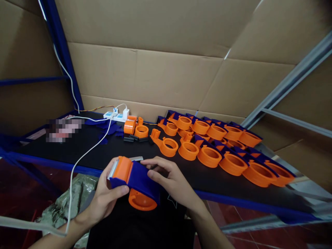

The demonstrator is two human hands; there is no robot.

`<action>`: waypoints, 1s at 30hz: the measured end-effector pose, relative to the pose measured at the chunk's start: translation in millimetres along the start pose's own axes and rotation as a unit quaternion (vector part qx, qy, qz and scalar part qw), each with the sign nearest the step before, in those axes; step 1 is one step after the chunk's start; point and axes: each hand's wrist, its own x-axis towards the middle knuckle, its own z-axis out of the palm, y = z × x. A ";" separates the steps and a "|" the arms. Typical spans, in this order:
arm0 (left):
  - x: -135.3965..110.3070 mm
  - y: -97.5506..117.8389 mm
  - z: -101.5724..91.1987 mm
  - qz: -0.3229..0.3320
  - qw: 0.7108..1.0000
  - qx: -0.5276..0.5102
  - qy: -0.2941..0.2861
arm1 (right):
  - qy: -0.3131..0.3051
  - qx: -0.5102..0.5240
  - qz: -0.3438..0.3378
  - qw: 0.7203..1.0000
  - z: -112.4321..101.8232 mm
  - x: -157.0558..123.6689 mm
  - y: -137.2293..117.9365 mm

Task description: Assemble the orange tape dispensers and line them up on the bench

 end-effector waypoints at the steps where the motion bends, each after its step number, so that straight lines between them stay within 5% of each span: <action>1: -1.9 1.4 0.1 0.000 1.000 0.015 -0.022 | 0.014 0.024 0.010 1.000 4.8 1.1 1.7; 16: -0.6 24.5 2.3 0.086 0.975 0.159 -0.132 | 0.007 0.210 0.043 0.977 22.5 -0.5 2.1; 22: 0.4 9.6 11.4 0.022 0.999 0.009 -0.038 | 0.105 -0.070 -0.060 0.990 18.8 -6.0 -6.8; 26: 9.5 4.6 12.2 0.019 0.998 -0.048 0.039 | 0.060 -0.245 -0.125 0.959 19.8 -16.6 -15.8; 30: 13.6 7.4 14.2 0.024 0.997 -0.063 0.031 | 0.064 -0.304 -0.134 0.941 7.7 -11.3 -18.9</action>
